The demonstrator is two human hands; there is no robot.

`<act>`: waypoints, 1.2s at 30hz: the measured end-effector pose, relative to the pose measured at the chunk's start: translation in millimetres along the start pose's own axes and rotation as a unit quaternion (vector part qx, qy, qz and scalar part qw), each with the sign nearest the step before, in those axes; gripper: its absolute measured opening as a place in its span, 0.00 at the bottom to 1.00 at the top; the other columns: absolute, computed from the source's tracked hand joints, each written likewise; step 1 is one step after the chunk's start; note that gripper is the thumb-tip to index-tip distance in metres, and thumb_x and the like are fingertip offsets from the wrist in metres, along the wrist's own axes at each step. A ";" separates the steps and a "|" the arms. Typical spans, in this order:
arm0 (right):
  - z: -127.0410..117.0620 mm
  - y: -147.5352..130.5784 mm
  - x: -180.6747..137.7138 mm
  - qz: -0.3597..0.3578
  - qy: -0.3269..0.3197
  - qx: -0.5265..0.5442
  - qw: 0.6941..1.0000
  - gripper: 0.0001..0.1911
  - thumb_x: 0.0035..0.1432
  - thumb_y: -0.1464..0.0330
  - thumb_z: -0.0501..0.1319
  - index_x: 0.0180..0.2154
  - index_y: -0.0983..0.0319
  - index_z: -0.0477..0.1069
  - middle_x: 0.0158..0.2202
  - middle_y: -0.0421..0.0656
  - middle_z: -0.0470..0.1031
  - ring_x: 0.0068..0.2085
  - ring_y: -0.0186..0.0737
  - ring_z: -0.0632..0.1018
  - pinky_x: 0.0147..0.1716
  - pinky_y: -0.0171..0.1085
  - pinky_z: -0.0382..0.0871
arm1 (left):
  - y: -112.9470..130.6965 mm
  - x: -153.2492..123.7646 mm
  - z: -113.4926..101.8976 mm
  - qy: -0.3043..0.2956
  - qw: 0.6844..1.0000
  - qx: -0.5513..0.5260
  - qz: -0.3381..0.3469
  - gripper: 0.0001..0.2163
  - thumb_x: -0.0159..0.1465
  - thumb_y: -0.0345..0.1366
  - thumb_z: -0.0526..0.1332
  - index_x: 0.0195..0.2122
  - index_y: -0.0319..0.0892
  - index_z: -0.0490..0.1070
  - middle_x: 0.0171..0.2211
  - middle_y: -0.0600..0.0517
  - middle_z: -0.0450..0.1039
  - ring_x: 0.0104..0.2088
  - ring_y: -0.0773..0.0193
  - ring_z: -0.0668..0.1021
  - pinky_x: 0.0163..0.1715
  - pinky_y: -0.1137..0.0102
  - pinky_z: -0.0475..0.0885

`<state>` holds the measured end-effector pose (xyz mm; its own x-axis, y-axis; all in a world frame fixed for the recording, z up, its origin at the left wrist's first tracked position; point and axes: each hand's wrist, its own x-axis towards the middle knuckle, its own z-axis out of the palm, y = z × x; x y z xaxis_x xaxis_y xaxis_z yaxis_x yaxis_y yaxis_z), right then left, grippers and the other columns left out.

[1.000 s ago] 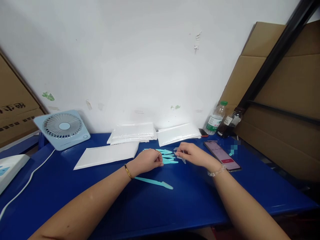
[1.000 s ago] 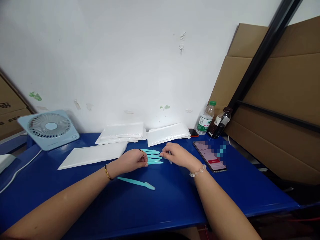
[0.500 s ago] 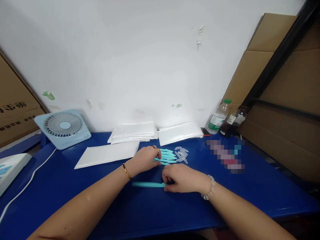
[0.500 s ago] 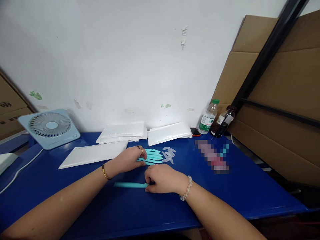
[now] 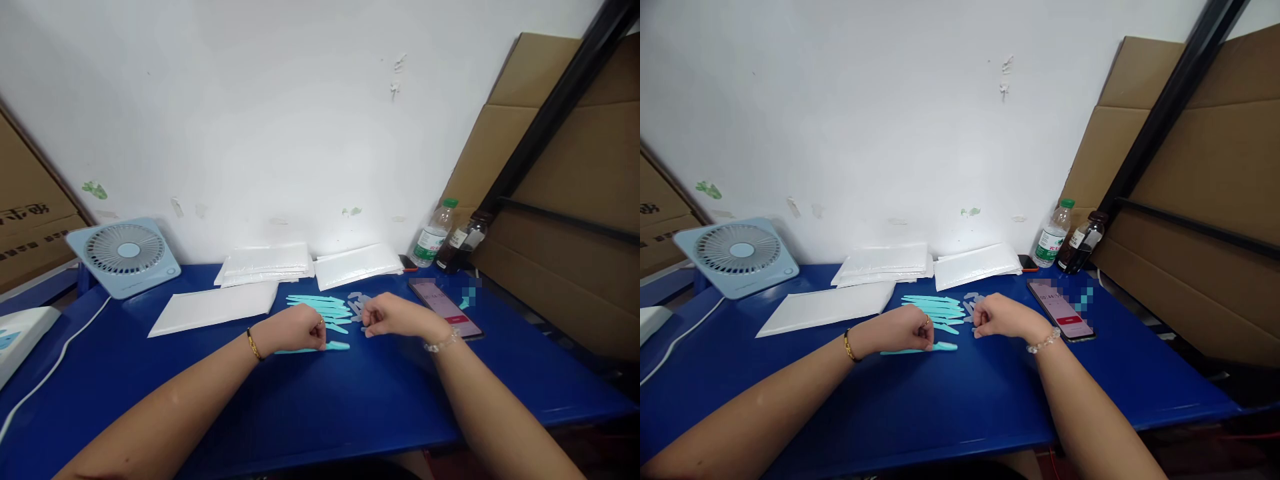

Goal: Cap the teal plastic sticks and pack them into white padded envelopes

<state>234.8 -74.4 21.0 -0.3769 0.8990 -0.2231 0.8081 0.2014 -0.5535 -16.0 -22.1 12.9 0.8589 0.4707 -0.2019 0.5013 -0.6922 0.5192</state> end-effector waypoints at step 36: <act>14.7 54.1 57.5 -0.029 0.255 0.018 0.966 0.09 0.49 0.63 0.66 0.31 0.62 0.77 0.30 0.42 0.75 0.28 0.35 0.72 0.27 0.33 0.65 | -47.0 17.4 14.7 0.200 0.961 0.192 0.002 0.23 0.68 0.47 0.45 0.59 0.43 0.64 0.54 0.45 0.65 0.53 0.53 0.66 0.51 0.60 0.64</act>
<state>250.2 -17.5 -33.5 -0.1417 0.9633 0.2282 0.7728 0.2517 -0.5826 -23.1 10.6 -27.2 0.7903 0.5871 0.1754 0.5659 -0.8091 0.1581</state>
